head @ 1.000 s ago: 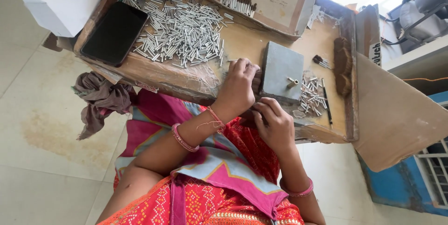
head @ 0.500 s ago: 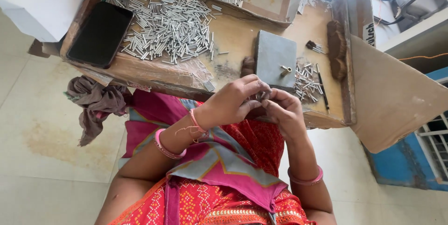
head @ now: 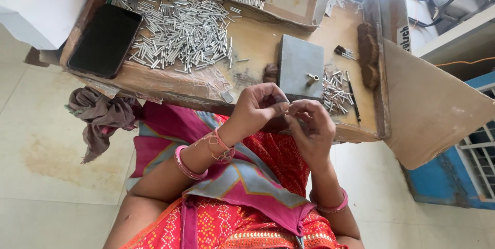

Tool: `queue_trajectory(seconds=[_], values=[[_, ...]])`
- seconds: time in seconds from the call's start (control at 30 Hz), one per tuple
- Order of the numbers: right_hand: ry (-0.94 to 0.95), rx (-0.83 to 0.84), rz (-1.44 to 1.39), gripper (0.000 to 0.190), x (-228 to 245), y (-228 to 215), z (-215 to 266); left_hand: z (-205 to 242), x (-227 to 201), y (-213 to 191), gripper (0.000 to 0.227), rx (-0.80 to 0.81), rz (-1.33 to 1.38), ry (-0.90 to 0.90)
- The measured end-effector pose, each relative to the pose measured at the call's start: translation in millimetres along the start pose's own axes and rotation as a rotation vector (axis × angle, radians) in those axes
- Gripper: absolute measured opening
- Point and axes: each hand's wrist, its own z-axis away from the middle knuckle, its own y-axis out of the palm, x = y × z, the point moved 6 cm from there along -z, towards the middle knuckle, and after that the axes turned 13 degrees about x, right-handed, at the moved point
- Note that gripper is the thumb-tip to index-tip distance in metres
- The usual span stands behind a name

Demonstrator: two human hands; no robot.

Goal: The person sits at a workbench and handles small metal cylindrical parts one at a time, picking each from a large pile, working on it with both hands at the fingers, and setting it down near a stone block on the bench. The pile of metal pieces and a tray of finished pieces remain on the bench throughout.

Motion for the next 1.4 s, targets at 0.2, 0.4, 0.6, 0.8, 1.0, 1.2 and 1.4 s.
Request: queue_trajectory(seconds=[0.2,0.4,0.6,0.8,1.0,1.2,1.4], values=[[-0.202,-0.006,0.464,0.018,27,-6,8,3,12,17,0.007,0.167,0.346,-0.147],[-0.197,0.023,0.516,0.012,2,-4,1,-12,-39,-12,0.008,-0.122,-1.122,0.136],[-0.052,0.002,0.012,0.007,-64,-25,-2,-40,-40,-77,0.021,-0.446,-1.785,-0.104],[-0.091,0.022,0.202,0.008,-57,-20,-2,-29,-24,-53,0.025,-0.168,-1.649,-0.113],[0.085,-0.038,-0.353,0.001,-76,-20,3,6,-58,24,0.018,-0.173,-1.094,0.318],[0.061,-0.074,-1.011,0.011,-91,-15,13,11,-44,39,0.016,-0.17,-0.499,0.266],[0.144,-0.109,-1.049,0.012,-93,-3,25,26,-59,49,0.023,-0.111,-0.936,0.544]])
